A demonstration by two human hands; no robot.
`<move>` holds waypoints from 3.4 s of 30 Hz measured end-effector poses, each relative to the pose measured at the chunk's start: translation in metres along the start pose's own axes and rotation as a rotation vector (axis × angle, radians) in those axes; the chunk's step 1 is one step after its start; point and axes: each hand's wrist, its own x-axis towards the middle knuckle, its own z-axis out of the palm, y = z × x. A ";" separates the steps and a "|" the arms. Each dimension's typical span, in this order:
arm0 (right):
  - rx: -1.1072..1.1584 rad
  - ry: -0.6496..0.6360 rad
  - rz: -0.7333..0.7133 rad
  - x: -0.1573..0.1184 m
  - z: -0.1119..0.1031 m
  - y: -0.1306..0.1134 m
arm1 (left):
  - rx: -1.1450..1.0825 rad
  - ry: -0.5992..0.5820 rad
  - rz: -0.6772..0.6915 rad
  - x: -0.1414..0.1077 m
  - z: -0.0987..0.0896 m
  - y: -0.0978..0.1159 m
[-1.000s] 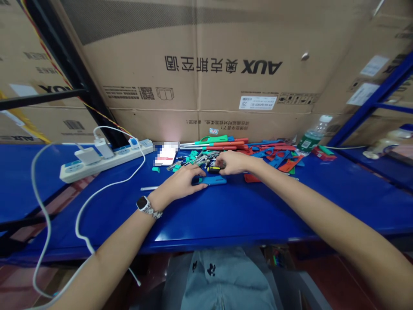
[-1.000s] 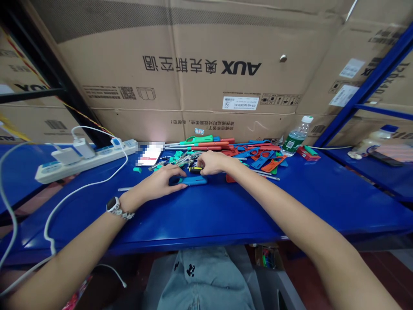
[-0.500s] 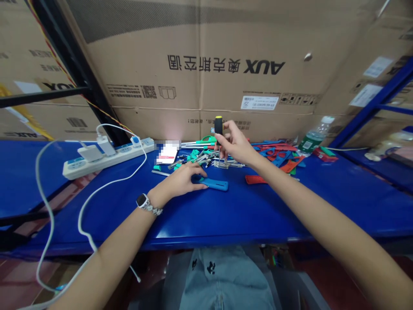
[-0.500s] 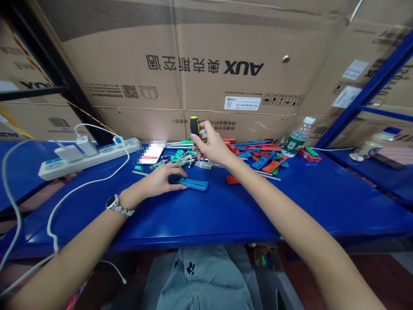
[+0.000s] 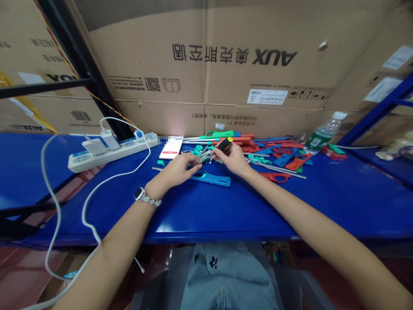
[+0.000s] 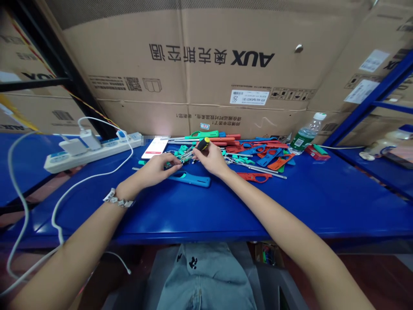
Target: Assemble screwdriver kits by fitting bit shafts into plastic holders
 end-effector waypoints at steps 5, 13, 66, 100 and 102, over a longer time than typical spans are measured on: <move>0.084 0.043 0.018 -0.009 -0.013 -0.011 | -0.038 0.050 -0.063 0.000 0.005 0.004; 0.164 0.152 0.067 -0.025 -0.024 -0.023 | -0.101 0.172 -0.076 0.003 0.020 0.019; 0.162 0.192 -0.129 -0.024 -0.040 -0.025 | 0.070 -0.187 0.002 0.030 0.048 0.045; 0.134 0.107 -0.079 -0.031 -0.021 -0.020 | 0.005 -0.112 -0.001 0.023 0.047 0.037; 0.146 0.108 -0.081 -0.031 -0.021 -0.019 | -0.027 -0.079 0.016 0.023 0.047 0.036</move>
